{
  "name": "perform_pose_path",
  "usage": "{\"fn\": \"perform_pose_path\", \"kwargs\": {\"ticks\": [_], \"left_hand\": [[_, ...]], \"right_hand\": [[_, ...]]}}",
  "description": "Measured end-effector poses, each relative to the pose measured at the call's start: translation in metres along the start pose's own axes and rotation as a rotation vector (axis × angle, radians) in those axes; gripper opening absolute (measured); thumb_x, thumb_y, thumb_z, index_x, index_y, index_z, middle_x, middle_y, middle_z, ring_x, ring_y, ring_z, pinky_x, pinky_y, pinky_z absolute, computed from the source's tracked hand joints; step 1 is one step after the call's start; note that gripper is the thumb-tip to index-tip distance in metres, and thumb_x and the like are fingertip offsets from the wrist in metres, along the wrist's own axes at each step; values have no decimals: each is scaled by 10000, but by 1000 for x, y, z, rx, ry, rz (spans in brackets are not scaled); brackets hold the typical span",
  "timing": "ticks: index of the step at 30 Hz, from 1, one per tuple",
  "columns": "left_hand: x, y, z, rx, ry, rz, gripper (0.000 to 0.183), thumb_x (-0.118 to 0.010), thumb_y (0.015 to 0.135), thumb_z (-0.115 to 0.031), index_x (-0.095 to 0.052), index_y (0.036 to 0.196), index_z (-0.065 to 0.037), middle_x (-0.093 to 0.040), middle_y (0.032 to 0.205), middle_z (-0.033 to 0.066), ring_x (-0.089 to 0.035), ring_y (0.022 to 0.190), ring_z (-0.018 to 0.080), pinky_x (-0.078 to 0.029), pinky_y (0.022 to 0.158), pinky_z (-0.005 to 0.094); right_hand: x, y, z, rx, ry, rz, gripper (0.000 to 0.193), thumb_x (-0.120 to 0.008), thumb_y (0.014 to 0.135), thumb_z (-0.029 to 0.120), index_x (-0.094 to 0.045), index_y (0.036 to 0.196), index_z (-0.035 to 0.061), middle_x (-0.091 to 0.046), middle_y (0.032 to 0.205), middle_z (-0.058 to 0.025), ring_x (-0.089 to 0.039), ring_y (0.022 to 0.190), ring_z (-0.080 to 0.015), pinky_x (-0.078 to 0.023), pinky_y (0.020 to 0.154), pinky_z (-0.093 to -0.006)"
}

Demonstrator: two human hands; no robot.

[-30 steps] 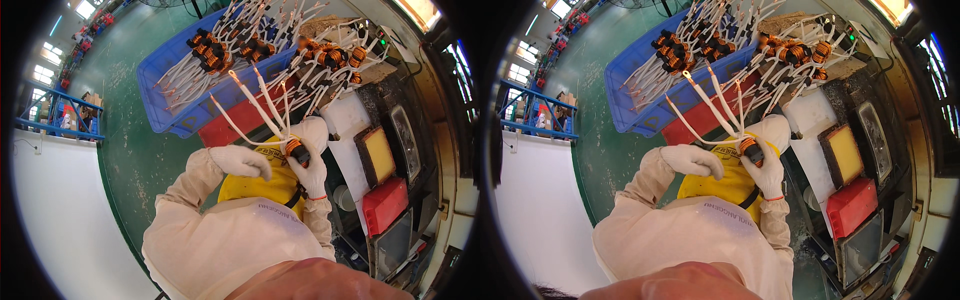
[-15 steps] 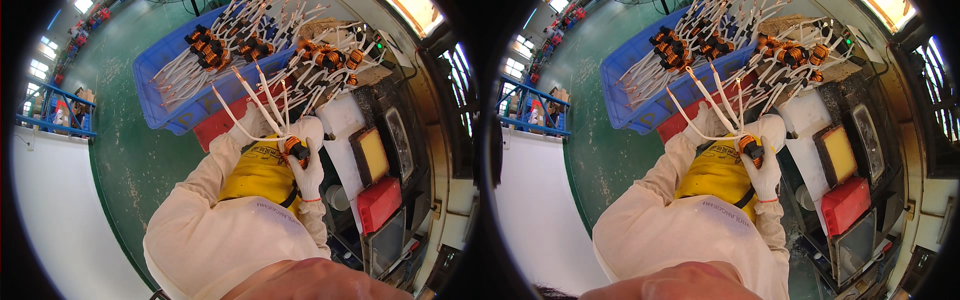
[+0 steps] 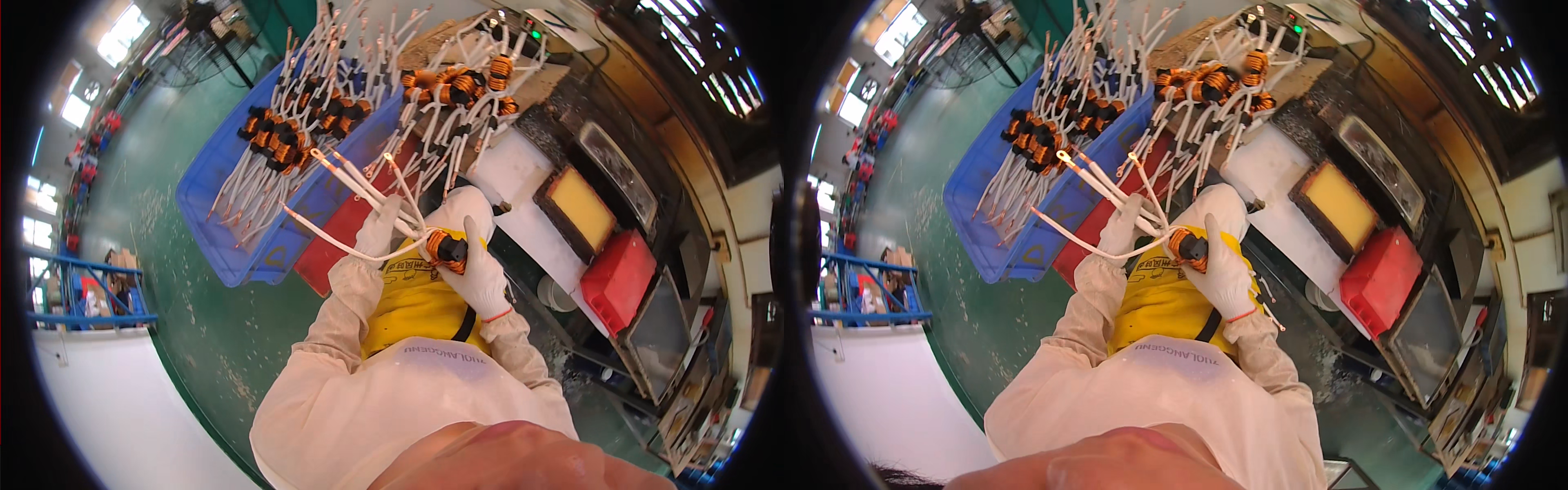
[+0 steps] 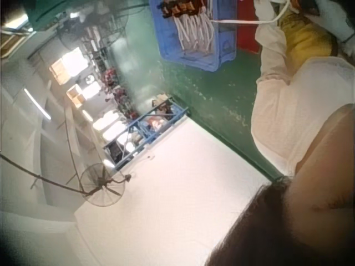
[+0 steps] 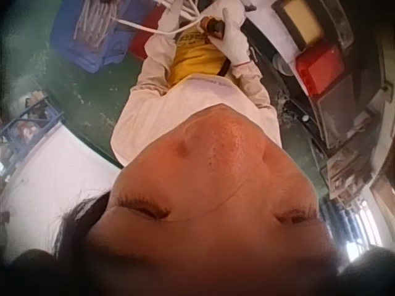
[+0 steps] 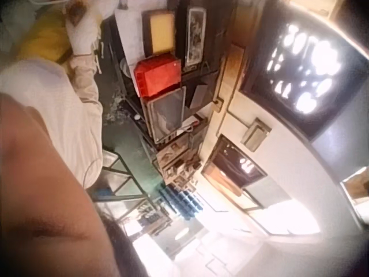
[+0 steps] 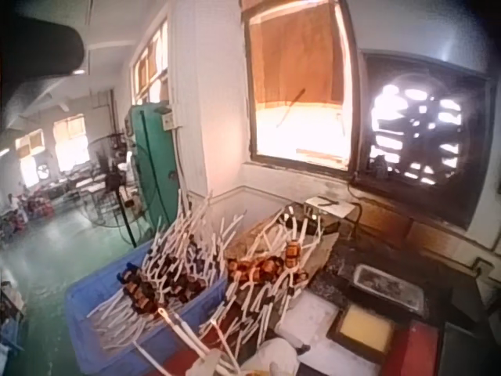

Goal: Dipping toroidal inductor leads into a liquid tin bath and organizing them on a tray.

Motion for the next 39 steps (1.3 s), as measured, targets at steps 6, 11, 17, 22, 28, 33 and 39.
{"fn": "perform_pose_path", "kwargs": {"ticks": [6, 11, 17, 22, 28, 33, 39], "left_hand": [[-25, -7, -15, 40, -65, 95, 443, -539, 1015, -403, -610, 1053, 33, -678, 869, 169, -702, 787, 269, -594, 766, 386], [-72, -15, -8, 45, -196, 350, 428, -532, 1042, -372, -585, 1151, 39, -673, 1015, 162, -687, 969, 259, -563, 897, 371], [-131, -24, 18, 250, -264, 682, 464, -486, 1054, -403, -504, 1337, -35, -622, 1238, 134, -646, 1119, 241, -536, 959, 382], [-160, -34, 53, 445, -63, 877, 356, -522, 1039, -207, -532, 1355, -42, -622, 1290, 138, -657, 1068, 232, -531, 949, 360], [-235, -23, 69, 567, -245, 972, 338, -520, 1047, -187, -522, 1359, -58, -646, 1258, 136, -670, 997, 210, -526, 945, 372], [-287, -12, 99, 673, -327, 902, 342, -528, 1053, -334, -587, 1269, -76, -683, 1136, 101, -681, 929, 194, -566, 856, 345], [-315, -9, 120, 728, -506, 880, 284, -508, 1062, -326, -605, 1215, -107, -703, 986, 62, -696, 778, 162, -587, 747, 317]], "right_hand": [[34, -3, -1, -9, -37, 56, 1036, -866, 691, 287, -309, 1544, 96, -708, 856, -162, -712, 736, -353, -566, 635, -410], [94, -30, 2, -53, -45, -95, 1040, -880, 660, 233, -341, 1524, 24, -712, 926, -134, -716, 753, -330, -569, 650, -387], [162, -85, -18, -106, -219, -324, 889, -881, 642, 167, -496, 1427, 6, -697, 885, -147, -703, 738, -317, -558, 671, -379], [228, -119, -41, -346, -384, -431, 905, -877, 644, 135, -482, 1455, 63, -696, 905, -162, -707, 781, -335, -557, 704, -375], [277, -125, -94, -434, -505, -424, 940, -858, 687, 145, -417, 1517, 154, -715, 984, -172, -719, 874, -351, -561, 730, -380], [296, -121, -126, -596, -453, -329, 926, -838, 711, 188, -407, 1530, 228, -722, 1045, -181, -720, 917, -356, -569, 766, -400], [312, -109, -153, -557, -471, -290, 922, -826, 710, 207, -397, 1526, 248, -726, 1057, -180, -712, 948, -383, -573, 780, -427]]}}
Point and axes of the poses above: each hand's wrist, its own y-axis towards the middle knuckle, its own x-axis out of the back of the hand, z = x × y, the point moved 3 cm from there along y, towards the middle knuckle
